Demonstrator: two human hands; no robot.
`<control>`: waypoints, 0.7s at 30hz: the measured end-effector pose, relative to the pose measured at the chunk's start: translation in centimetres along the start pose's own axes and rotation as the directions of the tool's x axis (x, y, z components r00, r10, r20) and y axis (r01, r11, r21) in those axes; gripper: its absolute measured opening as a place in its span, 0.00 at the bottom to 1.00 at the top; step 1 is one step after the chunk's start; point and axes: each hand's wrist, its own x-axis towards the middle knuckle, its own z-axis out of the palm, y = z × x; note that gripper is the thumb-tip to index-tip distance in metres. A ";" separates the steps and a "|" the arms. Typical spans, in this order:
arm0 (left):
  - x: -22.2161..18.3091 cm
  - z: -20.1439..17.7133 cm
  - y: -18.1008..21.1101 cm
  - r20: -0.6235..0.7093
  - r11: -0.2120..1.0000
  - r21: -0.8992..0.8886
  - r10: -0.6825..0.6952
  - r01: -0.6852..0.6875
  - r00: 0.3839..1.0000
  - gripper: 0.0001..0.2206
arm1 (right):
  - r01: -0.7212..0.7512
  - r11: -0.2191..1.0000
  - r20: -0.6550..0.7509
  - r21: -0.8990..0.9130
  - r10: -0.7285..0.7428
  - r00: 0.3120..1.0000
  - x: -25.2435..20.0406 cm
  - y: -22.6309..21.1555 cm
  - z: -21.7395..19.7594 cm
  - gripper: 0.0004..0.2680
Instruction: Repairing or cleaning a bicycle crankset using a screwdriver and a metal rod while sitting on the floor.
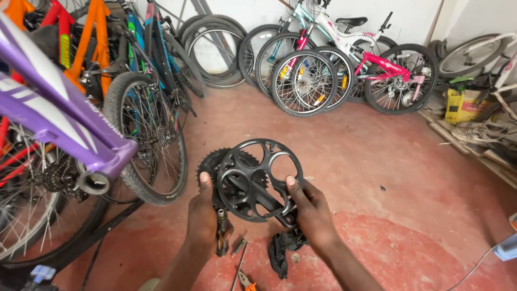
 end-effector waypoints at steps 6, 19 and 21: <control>7.7 -1.1 -1.5 0.026 0.999 -0.042 -0.009 0.010 1.000 0.30 | -0.139 0.976 0.145 0.170 0.114 0.983 4.8 2.1 -1.5 0.11; 11.1 -0.1 -1.1 0.182 0.996 0.092 -0.003 -0.014 0.983 0.32 | -0.146 0.965 0.213 0.218 0.099 0.972 9.5 5.1 -0.3 0.14; 10.7 -0.1 -0.8 0.202 0.987 0.157 0.007 -0.040 0.979 0.32 | -0.116 0.986 0.126 0.117 0.101 0.987 9.5 5.6 -0.1 0.09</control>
